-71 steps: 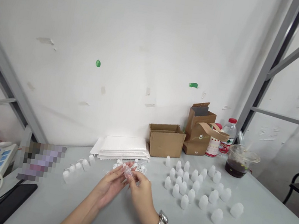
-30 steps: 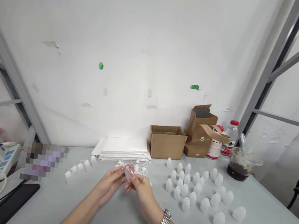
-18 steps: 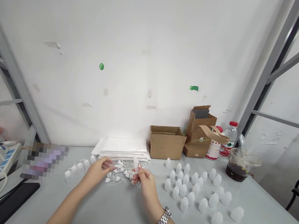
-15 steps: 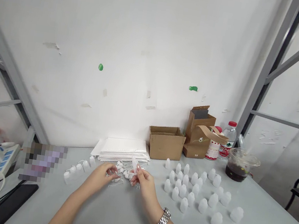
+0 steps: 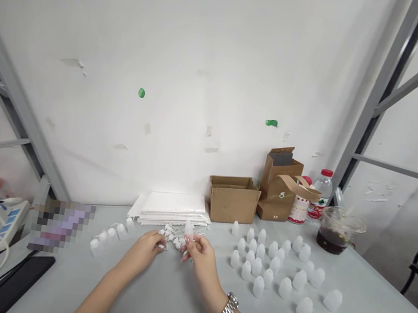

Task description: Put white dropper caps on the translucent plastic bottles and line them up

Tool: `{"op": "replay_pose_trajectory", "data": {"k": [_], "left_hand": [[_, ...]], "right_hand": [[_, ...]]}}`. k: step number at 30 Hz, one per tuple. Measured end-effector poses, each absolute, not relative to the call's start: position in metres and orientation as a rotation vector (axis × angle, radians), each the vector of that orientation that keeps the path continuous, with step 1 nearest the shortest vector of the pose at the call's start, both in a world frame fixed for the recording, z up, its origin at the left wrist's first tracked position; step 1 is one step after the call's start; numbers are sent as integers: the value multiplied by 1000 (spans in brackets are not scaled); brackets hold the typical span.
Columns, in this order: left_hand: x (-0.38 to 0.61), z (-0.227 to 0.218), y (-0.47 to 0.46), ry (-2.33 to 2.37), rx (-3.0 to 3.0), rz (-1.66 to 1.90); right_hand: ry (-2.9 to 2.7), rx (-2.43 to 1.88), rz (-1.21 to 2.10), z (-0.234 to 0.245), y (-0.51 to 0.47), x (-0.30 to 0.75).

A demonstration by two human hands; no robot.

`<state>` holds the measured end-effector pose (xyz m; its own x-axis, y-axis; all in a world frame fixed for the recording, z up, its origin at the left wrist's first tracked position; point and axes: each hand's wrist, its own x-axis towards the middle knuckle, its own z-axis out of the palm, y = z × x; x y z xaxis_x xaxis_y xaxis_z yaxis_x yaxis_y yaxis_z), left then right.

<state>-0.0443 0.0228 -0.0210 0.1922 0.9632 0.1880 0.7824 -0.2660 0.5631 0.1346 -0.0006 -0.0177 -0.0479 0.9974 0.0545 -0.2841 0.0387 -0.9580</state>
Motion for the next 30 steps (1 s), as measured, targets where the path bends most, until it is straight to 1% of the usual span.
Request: {"op": "replay_pose_trajectory", "data": {"k": [8, 18, 25, 30], "left_hand": [[-48, -22, 28, 1692, 2102, 833], [-45, -12, 24, 1764, 2106, 833], [-45, -14, 28, 1712, 2107, 1001], [-45, -6, 27, 1632, 1832, 1279]], "right_hand": [[-1029, -961, 1351, -12, -3, 134], [-1011, -972, 1383, -16, -2, 134], [-1013, -1041, 1360, -17, -2, 133], [-1021, -1072, 1335, -19, -3, 132]]}}
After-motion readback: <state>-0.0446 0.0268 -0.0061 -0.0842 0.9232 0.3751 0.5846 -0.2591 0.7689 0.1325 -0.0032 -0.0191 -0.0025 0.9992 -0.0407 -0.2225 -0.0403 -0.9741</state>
